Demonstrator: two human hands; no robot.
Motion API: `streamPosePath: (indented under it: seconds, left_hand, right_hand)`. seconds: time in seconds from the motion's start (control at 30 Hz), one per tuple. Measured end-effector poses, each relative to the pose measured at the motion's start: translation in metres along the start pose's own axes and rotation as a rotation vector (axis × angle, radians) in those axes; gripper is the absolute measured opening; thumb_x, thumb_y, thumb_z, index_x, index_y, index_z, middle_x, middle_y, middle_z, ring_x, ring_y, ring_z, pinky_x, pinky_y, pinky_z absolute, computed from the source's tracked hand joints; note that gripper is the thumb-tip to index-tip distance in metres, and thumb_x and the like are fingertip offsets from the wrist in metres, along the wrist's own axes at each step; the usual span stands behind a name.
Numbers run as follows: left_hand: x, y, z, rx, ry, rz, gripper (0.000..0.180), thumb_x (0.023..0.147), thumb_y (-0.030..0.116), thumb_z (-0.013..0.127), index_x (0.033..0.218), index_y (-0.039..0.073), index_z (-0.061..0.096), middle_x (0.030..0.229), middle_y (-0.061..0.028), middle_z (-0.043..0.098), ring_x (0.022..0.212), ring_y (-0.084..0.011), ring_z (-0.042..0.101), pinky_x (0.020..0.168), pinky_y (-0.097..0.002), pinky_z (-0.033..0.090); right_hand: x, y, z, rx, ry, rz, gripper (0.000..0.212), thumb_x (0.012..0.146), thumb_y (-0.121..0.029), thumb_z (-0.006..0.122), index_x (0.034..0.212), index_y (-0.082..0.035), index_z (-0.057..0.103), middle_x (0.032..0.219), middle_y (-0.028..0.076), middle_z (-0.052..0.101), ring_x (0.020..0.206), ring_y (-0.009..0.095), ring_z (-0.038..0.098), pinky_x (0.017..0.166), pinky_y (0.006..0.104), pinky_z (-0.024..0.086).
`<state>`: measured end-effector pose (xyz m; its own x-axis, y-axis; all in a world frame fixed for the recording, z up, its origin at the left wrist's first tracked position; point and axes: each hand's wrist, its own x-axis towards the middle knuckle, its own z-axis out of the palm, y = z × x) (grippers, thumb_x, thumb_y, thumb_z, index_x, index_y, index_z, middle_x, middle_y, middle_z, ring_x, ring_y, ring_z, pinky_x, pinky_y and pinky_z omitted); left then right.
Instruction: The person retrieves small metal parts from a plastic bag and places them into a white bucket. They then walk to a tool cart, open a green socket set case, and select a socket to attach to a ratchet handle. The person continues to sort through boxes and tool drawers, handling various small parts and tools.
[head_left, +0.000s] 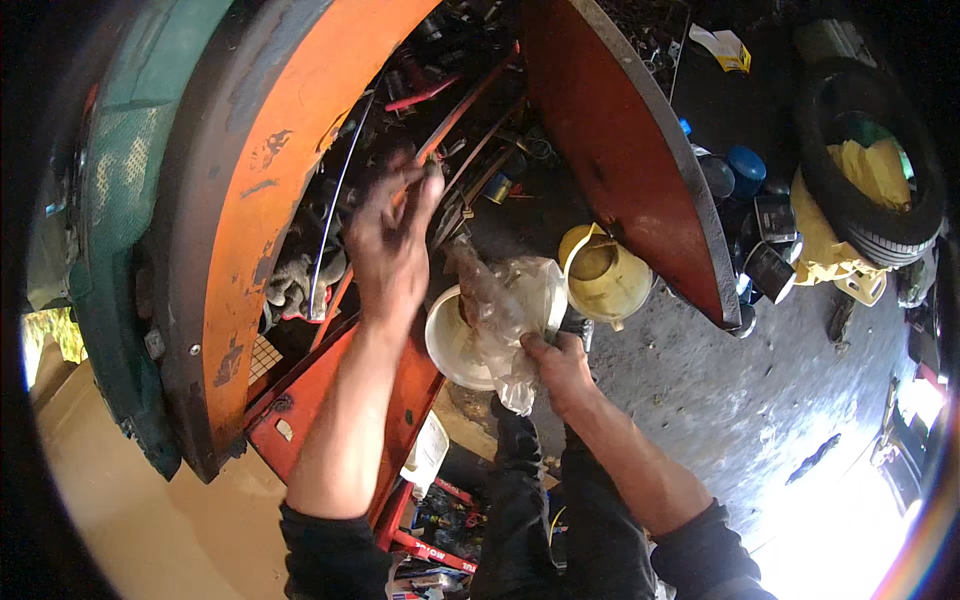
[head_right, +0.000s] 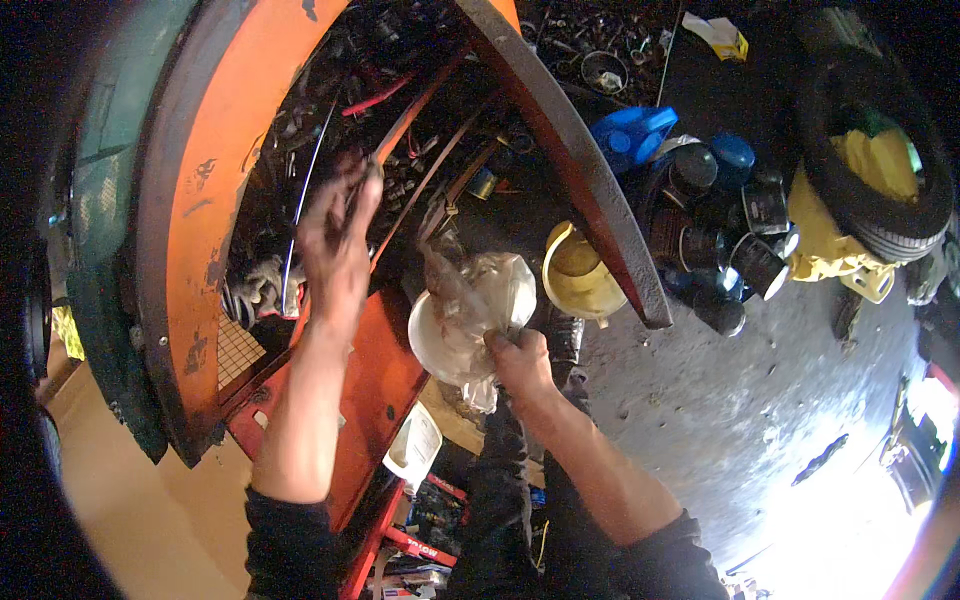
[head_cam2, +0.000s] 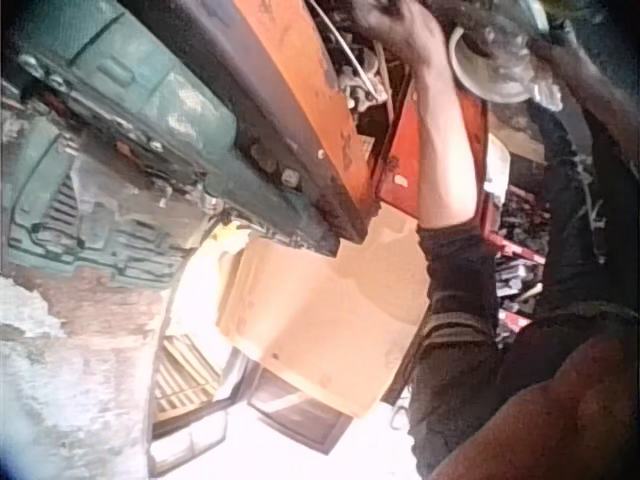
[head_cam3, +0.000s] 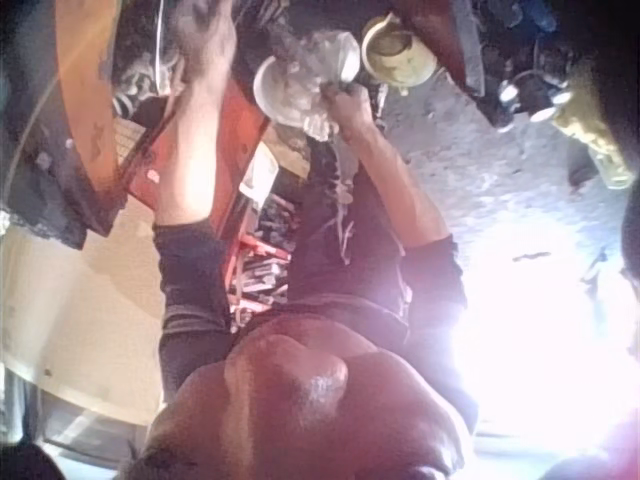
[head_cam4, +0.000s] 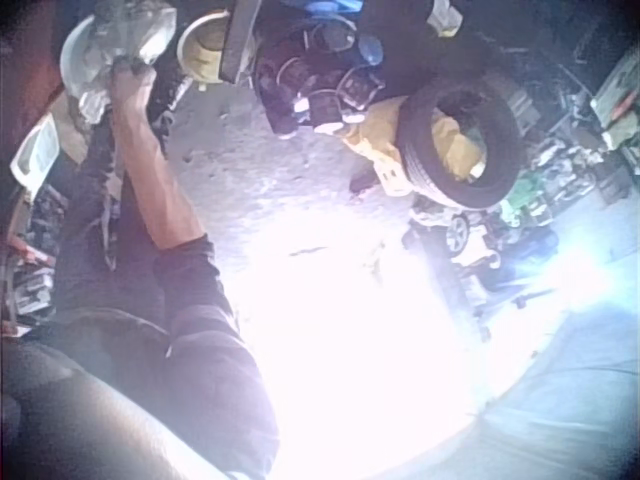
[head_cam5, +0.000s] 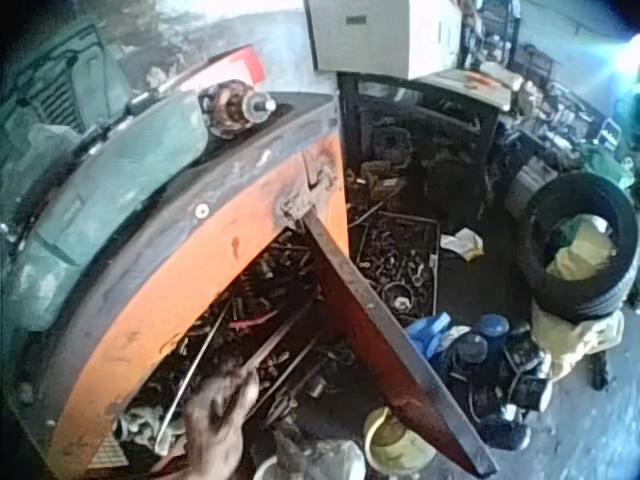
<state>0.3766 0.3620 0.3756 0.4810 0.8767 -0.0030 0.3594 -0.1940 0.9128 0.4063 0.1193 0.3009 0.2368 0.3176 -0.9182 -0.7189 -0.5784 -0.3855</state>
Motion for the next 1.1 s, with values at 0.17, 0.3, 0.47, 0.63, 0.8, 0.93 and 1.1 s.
streamPosePath:
  seconds: [0.17,0.3,0.47,0.63,0.8,0.93,1.1]
  left_hand:
    - [-0.063,0.022,-0.008,-0.908,-0.083,-0.428,0.031,0.098,0.011,0.065,0.126,-0.001,0.06,0.129,-0.0184,0.063,0.116,-0.0262,0.065,0.105,-0.0392,0.054]
    - [-0.077,0.021,-0.012,-1.284,-0.157,-0.535,0.043,0.097,0.014,0.067,0.137,0.004,0.053,0.129,-0.0121,0.063,0.117,-0.0215,0.063,0.105,-0.0338,0.053]
    - [-0.086,0.018,-0.014,-1.34,-0.15,-0.515,0.047,0.1,0.013,0.063,0.143,0.004,0.047,0.135,-0.0139,0.059,0.121,-0.0222,0.061,0.105,-0.0328,0.053]
    - [-0.086,0.014,-0.02,-1.451,-0.118,-0.615,0.047,0.101,0.011,0.059,0.145,0.004,0.045,0.136,-0.015,0.058,0.121,-0.0239,0.061,0.105,-0.0333,0.054]
    - [-0.086,0.006,-0.024,-1.456,-0.115,-0.599,0.043,0.102,0.01,0.057,0.143,0.003,0.046,0.135,-0.0156,0.058,0.121,-0.0239,0.061,0.104,-0.034,0.054]
    - [-0.087,0.002,-0.024,-1.39,-0.132,-0.496,0.038,0.102,0.009,0.057,0.138,0.001,0.052,0.134,-0.0148,0.059,0.12,-0.0228,0.062,0.106,-0.0341,0.053]
    - [-0.088,0.004,-0.022,-1.261,-0.109,-0.46,0.036,0.1,0.007,0.059,0.136,-0.001,0.055,0.135,-0.0149,0.06,0.12,-0.0232,0.062,0.108,-0.035,0.05]
  right_hand:
    - [0.0,-0.008,-0.001,0.038,0.02,-0.01,0.033,0.093,-0.015,0.068,0.114,0.01,0.064,0.102,0.012,0.071,0.086,0.019,0.067,0.076,0.0342,0.054]
    - [0.003,-0.008,0.002,0.081,0.031,-0.055,0.035,0.09,-0.02,0.07,0.108,0.011,0.068,0.093,0.012,0.071,0.081,0.018,0.064,0.072,0.0347,0.051]
    - [0.007,-0.005,0.006,0.108,0.015,-0.083,0.033,0.09,-0.017,0.069,0.108,0.011,0.068,0.093,0.012,0.071,0.079,0.017,0.064,0.071,0.0346,0.051]
    - [0.007,-0.004,0.009,0.141,-0.022,-0.073,0.035,0.091,-0.016,0.069,0.111,0.012,0.067,0.095,0.013,0.072,0.08,0.019,0.066,0.071,0.0347,0.052]
    - [0.009,-0.009,0.012,0.146,-0.032,-0.101,0.038,0.091,-0.015,0.069,0.115,0.013,0.064,0.1,0.015,0.071,0.083,0.021,0.068,0.073,0.0359,0.054]
    - [0.013,-0.015,0.013,0.181,-0.015,-0.073,0.039,0.092,-0.013,0.067,0.122,0.012,0.06,0.106,0.017,0.069,0.089,0.023,0.068,0.078,0.0365,0.055]
    - [0.017,-0.023,0.009,0.15,-0.042,-0.037,0.039,0.095,-0.007,0.065,0.128,0.01,0.055,0.112,0.016,0.068,0.096,0.024,0.068,0.083,0.0369,0.056]
